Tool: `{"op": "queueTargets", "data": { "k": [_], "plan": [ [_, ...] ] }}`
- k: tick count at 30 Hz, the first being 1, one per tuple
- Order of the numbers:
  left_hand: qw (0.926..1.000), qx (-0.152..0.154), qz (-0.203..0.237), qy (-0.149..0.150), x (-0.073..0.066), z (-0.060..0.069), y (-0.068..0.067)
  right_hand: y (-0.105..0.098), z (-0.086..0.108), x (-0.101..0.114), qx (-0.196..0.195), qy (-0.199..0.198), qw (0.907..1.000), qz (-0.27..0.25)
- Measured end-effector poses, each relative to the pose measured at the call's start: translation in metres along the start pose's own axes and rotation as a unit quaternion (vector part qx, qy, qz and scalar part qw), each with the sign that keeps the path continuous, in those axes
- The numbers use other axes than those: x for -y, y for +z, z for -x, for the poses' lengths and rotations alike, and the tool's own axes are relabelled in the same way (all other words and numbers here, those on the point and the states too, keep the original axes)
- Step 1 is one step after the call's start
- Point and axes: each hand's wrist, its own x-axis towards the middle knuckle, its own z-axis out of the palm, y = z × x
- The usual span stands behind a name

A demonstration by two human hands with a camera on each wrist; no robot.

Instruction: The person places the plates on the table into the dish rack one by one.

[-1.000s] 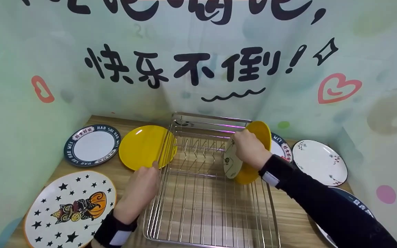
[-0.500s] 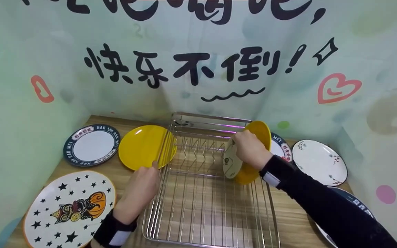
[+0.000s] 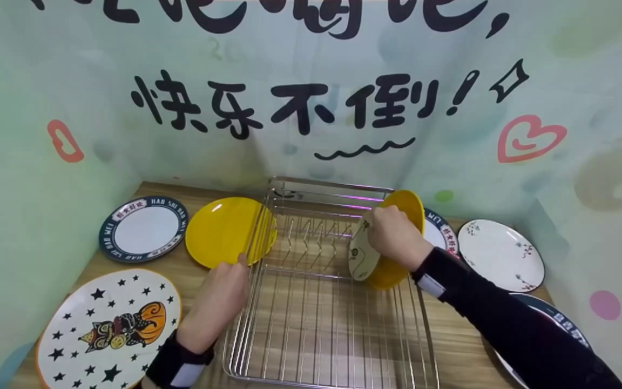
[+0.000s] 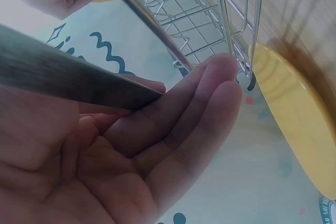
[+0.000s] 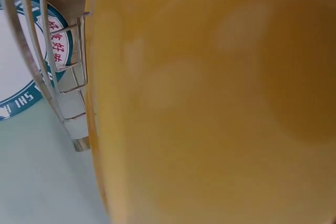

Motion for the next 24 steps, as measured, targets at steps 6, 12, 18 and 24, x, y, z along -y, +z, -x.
{"op": "queueTargets", "data": {
  "k": [6, 12, 18, 24],
  "plan": [
    [0.9998, 0.015, 0.011, -0.01, -0.003, 0.001, -0.002, -0.017, 0.025, 0.01, -0.058, -0.03, 0.9975, 0.026],
    [0.9994, 0.025, 0.016, -0.016, -0.005, 0.002, -0.002, -0.043, 0.054, 0.013, -0.109, -0.034, 0.9934, 0.003],
    [0.9998, 0.019, -0.011, -0.002, -0.004, 0.002, 0.0, -0.058, 0.086, -0.016, -0.184, -0.033, 0.9823, -0.016],
    [0.9995, 0.026, -0.011, -0.011, 0.0, -0.001, 0.001, -0.049, 0.118, -0.064, -0.187, 0.017, 0.976, -0.11]
  ]
}}
